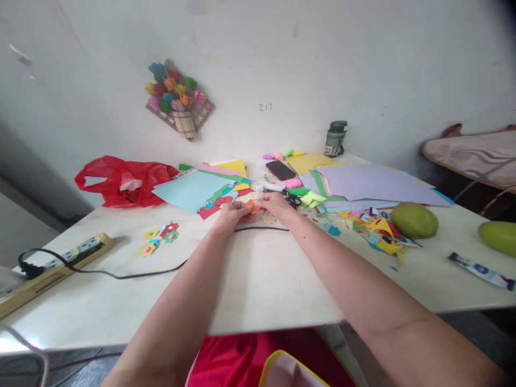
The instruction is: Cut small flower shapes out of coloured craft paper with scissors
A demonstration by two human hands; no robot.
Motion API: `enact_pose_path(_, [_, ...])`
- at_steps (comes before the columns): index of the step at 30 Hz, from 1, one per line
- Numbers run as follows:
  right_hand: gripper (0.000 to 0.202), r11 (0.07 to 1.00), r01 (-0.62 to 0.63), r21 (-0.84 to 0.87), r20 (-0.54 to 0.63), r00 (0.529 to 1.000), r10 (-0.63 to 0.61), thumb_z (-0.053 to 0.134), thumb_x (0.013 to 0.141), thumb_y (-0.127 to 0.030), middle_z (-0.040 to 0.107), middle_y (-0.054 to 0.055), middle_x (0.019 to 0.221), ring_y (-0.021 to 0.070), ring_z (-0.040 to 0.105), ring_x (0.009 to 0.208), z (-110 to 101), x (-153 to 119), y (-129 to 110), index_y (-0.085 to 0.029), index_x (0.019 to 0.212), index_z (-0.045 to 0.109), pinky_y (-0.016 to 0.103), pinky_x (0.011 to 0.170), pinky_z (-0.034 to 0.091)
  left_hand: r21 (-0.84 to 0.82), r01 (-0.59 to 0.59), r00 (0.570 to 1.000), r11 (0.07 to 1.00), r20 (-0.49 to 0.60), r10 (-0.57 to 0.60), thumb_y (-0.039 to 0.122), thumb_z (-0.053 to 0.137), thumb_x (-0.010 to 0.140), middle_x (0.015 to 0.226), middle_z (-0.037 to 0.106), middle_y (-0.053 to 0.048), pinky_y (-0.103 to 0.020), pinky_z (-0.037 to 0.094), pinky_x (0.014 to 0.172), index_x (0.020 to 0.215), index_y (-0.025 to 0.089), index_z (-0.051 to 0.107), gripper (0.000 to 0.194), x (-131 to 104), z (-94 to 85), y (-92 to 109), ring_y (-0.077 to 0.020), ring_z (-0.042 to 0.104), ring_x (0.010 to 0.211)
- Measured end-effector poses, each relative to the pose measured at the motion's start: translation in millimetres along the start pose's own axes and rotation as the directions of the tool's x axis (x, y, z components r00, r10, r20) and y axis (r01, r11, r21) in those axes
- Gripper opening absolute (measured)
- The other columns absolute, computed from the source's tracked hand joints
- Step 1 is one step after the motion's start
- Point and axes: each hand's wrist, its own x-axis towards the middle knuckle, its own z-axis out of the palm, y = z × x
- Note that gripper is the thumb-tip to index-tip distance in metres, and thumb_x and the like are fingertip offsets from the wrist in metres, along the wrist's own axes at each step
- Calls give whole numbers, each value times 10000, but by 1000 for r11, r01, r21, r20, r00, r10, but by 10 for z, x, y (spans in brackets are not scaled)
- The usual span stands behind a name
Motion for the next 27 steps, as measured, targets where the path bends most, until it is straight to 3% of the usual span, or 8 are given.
enact_pose_path(27, [121,1000,26,0,0,1000,-26,607,702,-153,493,-60,458,61,443,440,15,-27,-30,-137,588,568,199,494,380,-51,-16,1000,999,-19,15,264,769,676,596,648,-33,-256,553,581,728,128,535,275,-25,16,19,-135,643,534])
